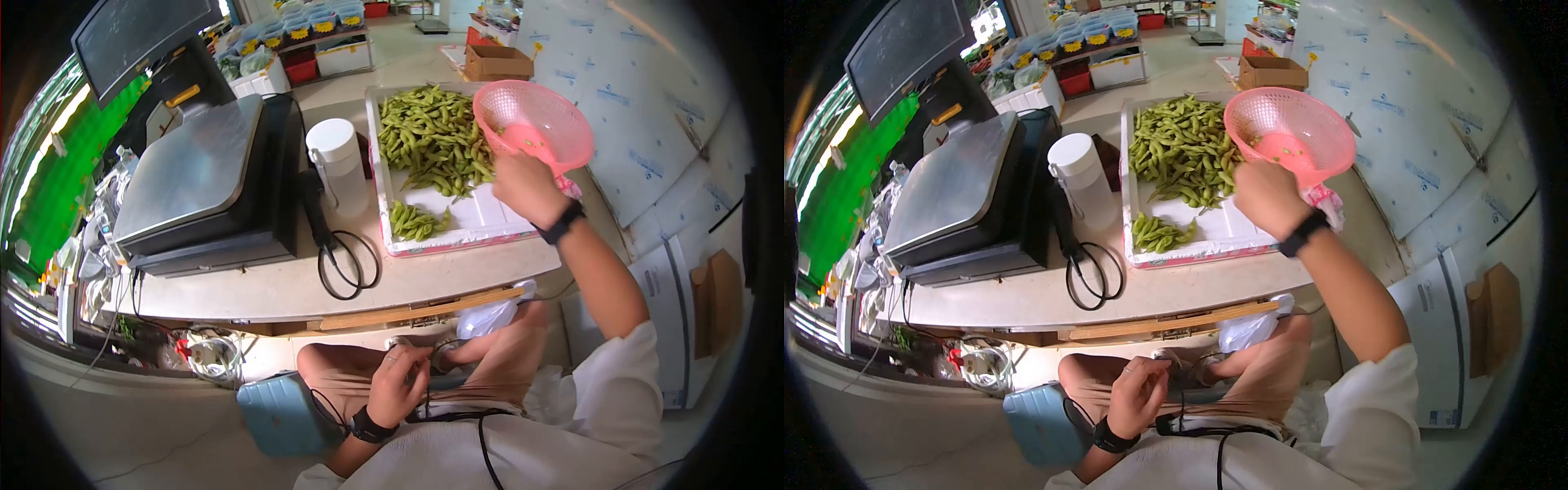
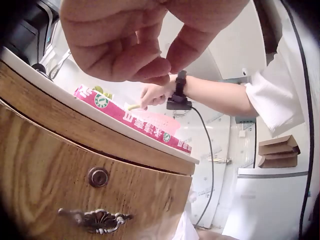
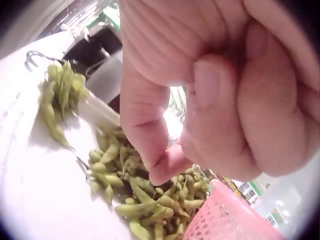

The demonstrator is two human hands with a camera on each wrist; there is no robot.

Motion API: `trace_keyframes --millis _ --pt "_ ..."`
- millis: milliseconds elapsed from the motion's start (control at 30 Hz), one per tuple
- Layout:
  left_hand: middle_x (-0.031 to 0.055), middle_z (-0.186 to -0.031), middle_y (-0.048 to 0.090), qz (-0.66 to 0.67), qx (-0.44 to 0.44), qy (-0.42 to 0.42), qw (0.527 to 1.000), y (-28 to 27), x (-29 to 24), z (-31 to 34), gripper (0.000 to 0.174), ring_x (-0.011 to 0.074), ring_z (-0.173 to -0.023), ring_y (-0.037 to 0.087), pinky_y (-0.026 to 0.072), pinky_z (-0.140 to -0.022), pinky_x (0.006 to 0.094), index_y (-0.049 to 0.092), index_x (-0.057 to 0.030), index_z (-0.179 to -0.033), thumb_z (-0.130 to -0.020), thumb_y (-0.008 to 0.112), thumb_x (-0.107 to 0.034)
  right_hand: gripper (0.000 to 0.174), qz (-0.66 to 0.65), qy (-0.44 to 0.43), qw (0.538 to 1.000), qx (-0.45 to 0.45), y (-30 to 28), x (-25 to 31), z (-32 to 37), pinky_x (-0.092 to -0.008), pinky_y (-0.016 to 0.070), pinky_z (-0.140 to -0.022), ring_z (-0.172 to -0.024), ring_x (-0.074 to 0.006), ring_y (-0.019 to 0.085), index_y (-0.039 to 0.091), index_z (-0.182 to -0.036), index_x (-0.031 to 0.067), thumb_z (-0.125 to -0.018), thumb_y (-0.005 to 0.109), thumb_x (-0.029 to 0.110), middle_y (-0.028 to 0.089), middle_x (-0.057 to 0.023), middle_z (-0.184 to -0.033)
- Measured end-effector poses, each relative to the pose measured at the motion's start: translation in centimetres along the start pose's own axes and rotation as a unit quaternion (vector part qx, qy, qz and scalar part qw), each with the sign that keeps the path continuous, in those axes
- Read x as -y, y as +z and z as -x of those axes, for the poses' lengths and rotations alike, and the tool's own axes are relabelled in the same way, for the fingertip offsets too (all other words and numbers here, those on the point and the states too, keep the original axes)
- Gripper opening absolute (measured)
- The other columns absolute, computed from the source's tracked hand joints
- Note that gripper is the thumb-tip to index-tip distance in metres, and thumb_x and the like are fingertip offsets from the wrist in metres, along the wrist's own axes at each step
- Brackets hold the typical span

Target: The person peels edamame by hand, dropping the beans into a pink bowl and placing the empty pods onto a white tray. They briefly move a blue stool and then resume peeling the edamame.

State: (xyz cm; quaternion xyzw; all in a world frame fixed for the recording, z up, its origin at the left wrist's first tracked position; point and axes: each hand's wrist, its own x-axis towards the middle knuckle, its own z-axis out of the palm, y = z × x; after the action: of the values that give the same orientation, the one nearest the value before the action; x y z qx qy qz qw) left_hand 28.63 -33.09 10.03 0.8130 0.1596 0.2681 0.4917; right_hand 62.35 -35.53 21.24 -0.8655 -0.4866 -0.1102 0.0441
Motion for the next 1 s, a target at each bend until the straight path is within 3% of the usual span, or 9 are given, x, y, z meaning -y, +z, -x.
trace_keyframes --millis 100,233,300,367,400,500,733,867,1000 --pt "0.0108 -0.085 0.058 0.021 0.005 -0.007 1.000 0.0 -0.3 -0.3 0.023 0.0234 -0.073 0.059 0.0485 -0.064 0.0307 0.062 -0.0008 -0.102 -0.080 0.062 0.004 0.011 -0.245 -0.038 0.968 0.035 -3.8 0.8 5.0 -0.0316 0.0409 -0.051 -0.051 -0.0178 0.052 0.061 -0.072 0.0008 -0.079 0.063 0.010 0.056 -0.0078 -0.058" --pt "0.0104 -0.091 0.063 0.131 0.021 -0.028 0.991 0.7 -1.0 -1.4 0.020 0.0199 -0.084 0.060 0.0474 -0.076 0.0282 0.062 0.0013 -0.106 -0.086 0.062 -0.004 0.021 -0.526 0.027 0.835 0.159 -3.3 3.6 13.0 -0.0205 0.0336 -0.049 -0.052 -0.0046 0.043 0.062 -0.080 0.0018 -0.082 0.068 0.021 0.049 -0.0006 -0.055" --pt "0.0098 -0.103 0.062 0.223 0.035 -0.026 0.974 1.6 -0.5 -1.6 0.026 0.0173 -0.090 0.058 0.0465 -0.081 0.0285 0.058 0.0030 -0.113 -0.089 0.061 -0.008 0.015 -0.492 0.016 0.843 0.216 -2.9 5.0 16.0 -0.0215 0.0329 -0.048 -0.050 -0.0051 0.042 0.062 -0.080 0.0037 -0.082 0.069 0.017 0.053 0.0014 -0.058" --pt "0.0089 -0.102 0.061 0.385 0.051 -0.089 0.917 2.3 -0.9 -1.6 0.026 0.0172 -0.097 0.059 0.0464 -0.086 0.0296 0.056 0.0030 -0.115 -0.090 0.059 -0.004 0.010 -0.462 -0.077 0.873 0.133 -0.9 6.4 18.2 -0.0224 0.0322 -0.047 -0.050 -0.0051 0.040 0.062 -0.080 0.0038 -0.083 0.068 0.011 0.053 0.0011 -0.060" --pt "0.0076 -0.105 0.060 0.453 0.050 -0.086 0.886 2.9 -0.8 -1.6 0.023 0.0152 -0.097 0.057 0.0452 -0.087 0.0296 0.055 0.0029 -0.113 -0.091 0.058 -0.004 0.011 -0.594 0.007 0.790 0.154 0.7 7.6 19.8 -0.0240 0.0324 -0.046 -0.050 -0.0055 0.040 0.061 -0.081 0.0026 -0.082 0.069 0.009 0.051 -0.0001 -0.059" --pt "0.0113 -0.105 0.061 0.410 0.053 -0.065 0.908 4.2 0.2 -1.8 0.014 0.0128 -0.086 0.056 0.0464 -0.077 0.0269 0.057 0.0014 -0.102 -0.092 0.057 -0.009 0.012 -0.612 0.014 0.779 0.137 3.3 8.6 21.7 -0.0238 0.0317 -0.046 -0.053 -0.0054 0.041 0.060 -0.083 0.0004 -0.082 0.069 0.008 0.051 0.0003 -0.061" --pt "0.0081 -0.098 0.062 0.396 0.075 -0.155 0.902 4.1 -0.1 -1.2 0.014 0.0146 -0.094 0.059 0.0461 -0.084 0.0271 0.054 0.0019 -0.106 -0.093 0.054 -0.001 0.013 -0.623 0.072 0.777 0.051 3.8 7.5 22.5 -0.0188 0.0333 -0.048 -0.055 -0.0015 0.041 0.065 -0.096 0.0014 -0.083 0.067 0.006 0.057 0.0037 -0.068" --pt "0.0088 -0.098 0.063 0.468 0.037 -0.187 0.863 4.7 -0.6 -1.0 0.020 0.0147 -0.091 0.061 0.0471 -0.084 0.0263 0.053 0.0037 -0.110 -0.091 0.058 0.000 0.012 -0.657 0.081 0.746 0.079 3.8 7.6 22.0 -0.0180 0.0361 -0.052 -0.059 -0.0017 0.045 0.064 -0.096 -0.0014 -0.085 0.064 0.004 0.061 0.0007 -0.075" --pt "0.0095 -0.098 0.064 0.410 0.065 -0.170 0.894 4.9 0.2 -0.4 0.021 0.0149 -0.090 0.063 0.0487 -0.082 0.0254 0.054 0.0037 -0.110 -0.090 0.059 -0.001 0.012 -0.714 0.112 0.680 0.128 4.4 7.8 21.6 -0.0179 0.0421 -0.060 -0.069 -0.0034 0.053 0.063 -0.096 -0.0038 -0.088 0.061 0.006 0.065 -0.0030 -0.081"
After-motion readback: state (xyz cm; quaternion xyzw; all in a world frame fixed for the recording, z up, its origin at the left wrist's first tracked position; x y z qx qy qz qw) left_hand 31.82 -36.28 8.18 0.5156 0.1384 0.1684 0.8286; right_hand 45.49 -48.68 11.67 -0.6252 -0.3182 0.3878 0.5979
